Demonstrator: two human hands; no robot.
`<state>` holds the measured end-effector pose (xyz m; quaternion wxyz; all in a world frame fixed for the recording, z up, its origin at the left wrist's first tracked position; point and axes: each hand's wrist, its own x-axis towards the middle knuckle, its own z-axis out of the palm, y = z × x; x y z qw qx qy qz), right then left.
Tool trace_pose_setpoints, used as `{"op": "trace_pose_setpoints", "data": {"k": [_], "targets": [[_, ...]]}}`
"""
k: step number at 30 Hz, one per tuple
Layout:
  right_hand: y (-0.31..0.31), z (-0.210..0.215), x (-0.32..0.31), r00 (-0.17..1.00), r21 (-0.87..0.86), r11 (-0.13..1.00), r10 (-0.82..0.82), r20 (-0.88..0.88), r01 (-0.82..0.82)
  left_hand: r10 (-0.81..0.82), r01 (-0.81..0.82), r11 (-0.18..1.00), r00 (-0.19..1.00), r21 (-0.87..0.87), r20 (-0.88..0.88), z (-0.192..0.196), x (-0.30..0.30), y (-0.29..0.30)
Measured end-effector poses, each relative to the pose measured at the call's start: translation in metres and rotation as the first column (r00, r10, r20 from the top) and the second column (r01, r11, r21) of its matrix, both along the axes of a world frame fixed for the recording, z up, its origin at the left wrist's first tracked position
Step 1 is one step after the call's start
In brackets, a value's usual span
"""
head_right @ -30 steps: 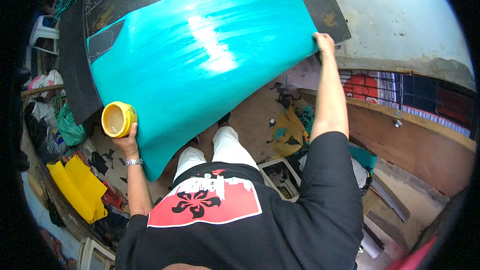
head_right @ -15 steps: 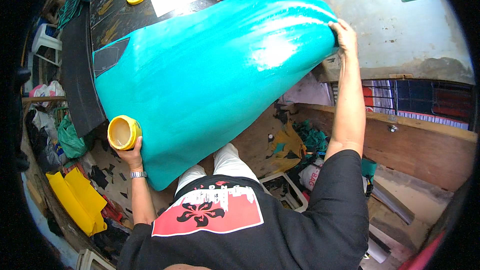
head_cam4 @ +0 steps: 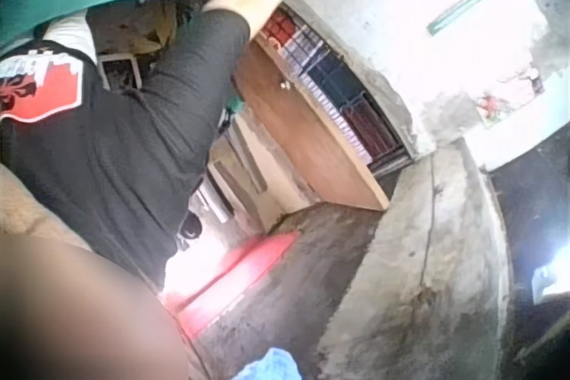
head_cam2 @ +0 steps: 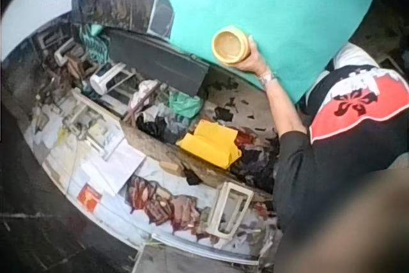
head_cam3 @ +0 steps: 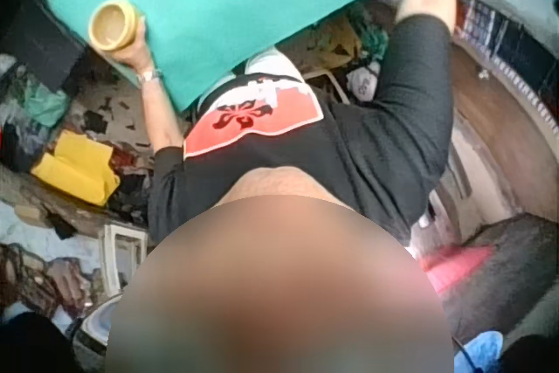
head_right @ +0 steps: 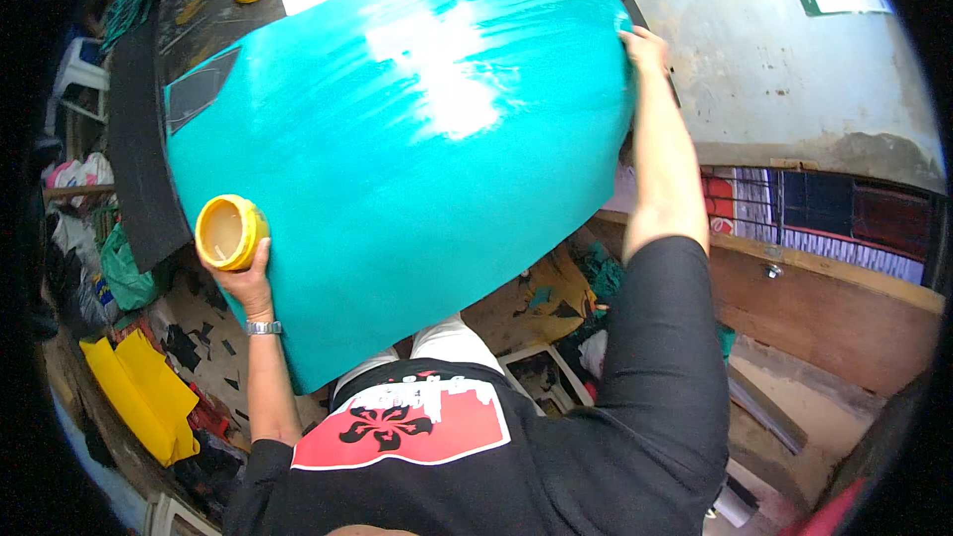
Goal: The person applies a clear resin from a yellow tub onto a large teal fiberglass panel using their right hand, spreading it evenly across the surface. They repeatedly dip their fingers into the tub and smooth the resin over the panel, occasionally lifting and repositioning the panel to access different areas.
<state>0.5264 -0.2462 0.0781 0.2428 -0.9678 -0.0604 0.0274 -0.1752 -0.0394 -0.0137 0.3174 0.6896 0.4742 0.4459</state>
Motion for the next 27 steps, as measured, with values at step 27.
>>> {"op": "trace_pose_setpoints", "data": {"k": [27], "targets": [[0.138,0.033,-0.500,-0.164,0.531,0.735,0.514,-0.842,-0.422,-0.366,0.375,0.784,0.923,0.495,-0.119,0.007,0.031,0.010]]}}
